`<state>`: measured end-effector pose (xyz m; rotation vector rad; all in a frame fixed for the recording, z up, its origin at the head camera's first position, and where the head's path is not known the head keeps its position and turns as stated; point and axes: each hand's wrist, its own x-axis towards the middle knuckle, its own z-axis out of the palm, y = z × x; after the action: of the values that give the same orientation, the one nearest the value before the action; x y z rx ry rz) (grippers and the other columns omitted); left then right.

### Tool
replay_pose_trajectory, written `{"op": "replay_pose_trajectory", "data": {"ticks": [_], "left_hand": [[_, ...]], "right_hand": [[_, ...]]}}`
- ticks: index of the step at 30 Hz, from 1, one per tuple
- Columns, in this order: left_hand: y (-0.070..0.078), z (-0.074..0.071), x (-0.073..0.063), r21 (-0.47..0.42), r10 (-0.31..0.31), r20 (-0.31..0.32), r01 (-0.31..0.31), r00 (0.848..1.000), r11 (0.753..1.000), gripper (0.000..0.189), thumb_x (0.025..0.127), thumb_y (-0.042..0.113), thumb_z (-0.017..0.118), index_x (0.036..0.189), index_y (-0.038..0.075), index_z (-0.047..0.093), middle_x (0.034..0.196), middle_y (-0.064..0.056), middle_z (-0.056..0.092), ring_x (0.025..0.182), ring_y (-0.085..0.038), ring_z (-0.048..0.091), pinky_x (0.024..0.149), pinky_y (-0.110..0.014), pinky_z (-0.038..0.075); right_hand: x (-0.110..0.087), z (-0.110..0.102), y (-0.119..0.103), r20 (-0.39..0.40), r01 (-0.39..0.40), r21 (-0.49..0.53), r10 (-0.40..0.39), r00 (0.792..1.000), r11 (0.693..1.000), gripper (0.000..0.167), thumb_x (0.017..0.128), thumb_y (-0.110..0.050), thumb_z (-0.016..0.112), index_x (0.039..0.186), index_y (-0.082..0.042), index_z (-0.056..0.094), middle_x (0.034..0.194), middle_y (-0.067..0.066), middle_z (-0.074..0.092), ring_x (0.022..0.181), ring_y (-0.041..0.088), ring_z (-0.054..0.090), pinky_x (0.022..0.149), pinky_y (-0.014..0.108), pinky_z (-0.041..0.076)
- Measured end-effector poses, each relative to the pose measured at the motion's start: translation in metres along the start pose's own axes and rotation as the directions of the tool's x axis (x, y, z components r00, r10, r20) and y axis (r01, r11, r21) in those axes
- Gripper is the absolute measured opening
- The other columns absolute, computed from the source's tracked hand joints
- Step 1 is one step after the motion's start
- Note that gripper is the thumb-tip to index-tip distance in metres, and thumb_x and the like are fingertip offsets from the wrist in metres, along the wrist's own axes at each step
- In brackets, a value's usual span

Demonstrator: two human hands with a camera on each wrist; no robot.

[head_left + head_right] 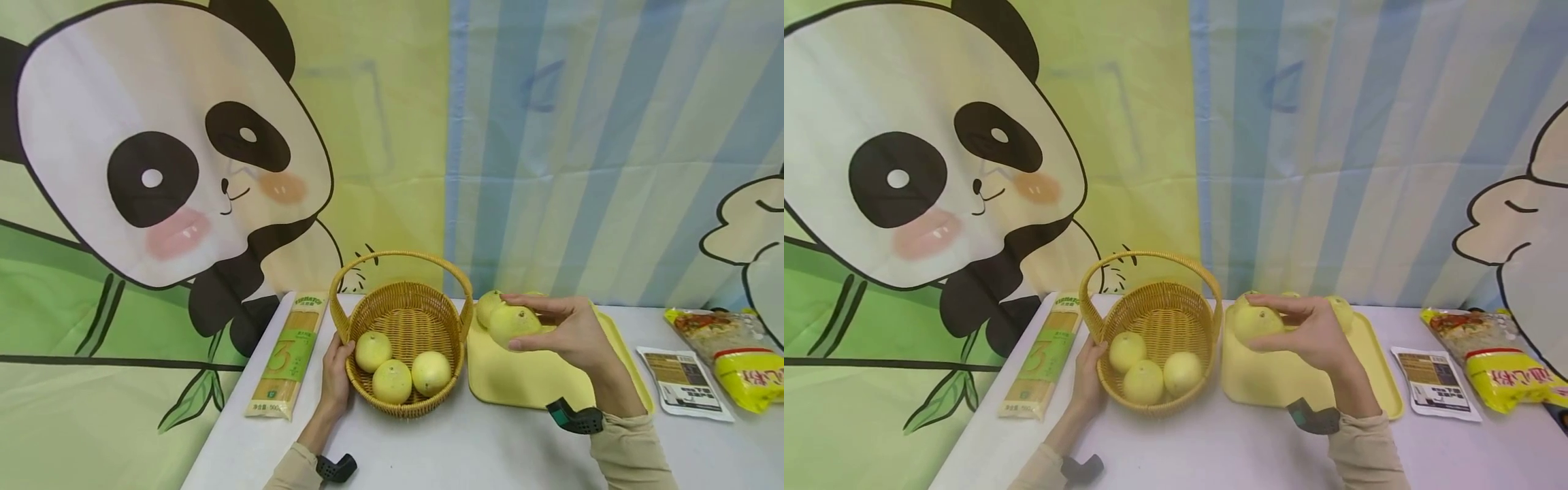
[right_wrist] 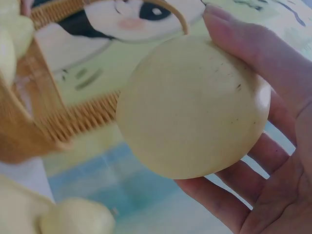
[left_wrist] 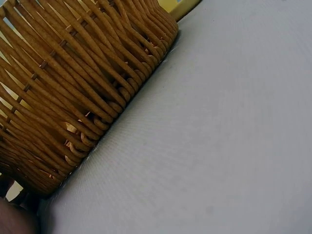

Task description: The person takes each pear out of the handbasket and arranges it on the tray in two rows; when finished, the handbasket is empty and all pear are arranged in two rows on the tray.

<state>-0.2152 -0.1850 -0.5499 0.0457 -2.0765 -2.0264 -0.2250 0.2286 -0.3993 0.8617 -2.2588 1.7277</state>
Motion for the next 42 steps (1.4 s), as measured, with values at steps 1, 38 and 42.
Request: {"op": "replay_pose_trajectory", "data": {"ticks": [1, 38, 42], "left_hand": [[0.0, 0.0, 0.0, 0.003, 0.0, -0.001, 0.0, 1.0, 1.0, 0.05, 0.108, 0.025, 0.043, 0.158, 0.022, 0.048, 0.158, -0.007, 0.054, 0.15, -0.024, 0.046, 0.111, -0.014, 0.037], [0.002, -0.001, 0.0, 0.014, 0.003, 0.016, -0.003, 1.0, 1.0, 0.051, 0.109, 0.027, 0.042, 0.16, 0.023, 0.045, 0.16, -0.007, 0.052, 0.151, -0.022, 0.044, 0.111, -0.011, 0.036], [0.001, -0.001, 0.0, 0.015, 0.002, 0.019, -0.002, 1.0, 1.0, 0.051, 0.109, 0.027, 0.042, 0.159, 0.023, 0.045, 0.159, -0.007, 0.052, 0.151, -0.022, 0.044, 0.111, -0.011, 0.036]], "right_hand": [[-0.002, -0.006, 0.001, -0.022, -0.012, -0.008, 0.012, 1.0, 1.0, 0.06, 0.071, 0.012, 0.091, 0.128, 0.004, 0.074, 0.13, -0.004, 0.077, 0.126, 0.005, 0.068, 0.09, 0.02, 0.058], [-0.061, -0.124, 0.144, -0.597, -0.451, 0.298, 0.533, 0.6, 0.841, 0.069, 0.086, -0.023, 0.09, 0.149, -0.016, 0.063, 0.125, -0.022, 0.069, 0.128, -0.006, 0.057, 0.083, 0.001, 0.048], [-0.059, -0.119, 0.149, -0.583, -0.441, 0.301, 0.529, 0.617, 0.846, 0.069, 0.087, -0.025, 0.088, 0.15, -0.016, 0.062, 0.131, -0.021, 0.067, 0.122, -0.006, 0.058, 0.083, 0.002, 0.05]]}}
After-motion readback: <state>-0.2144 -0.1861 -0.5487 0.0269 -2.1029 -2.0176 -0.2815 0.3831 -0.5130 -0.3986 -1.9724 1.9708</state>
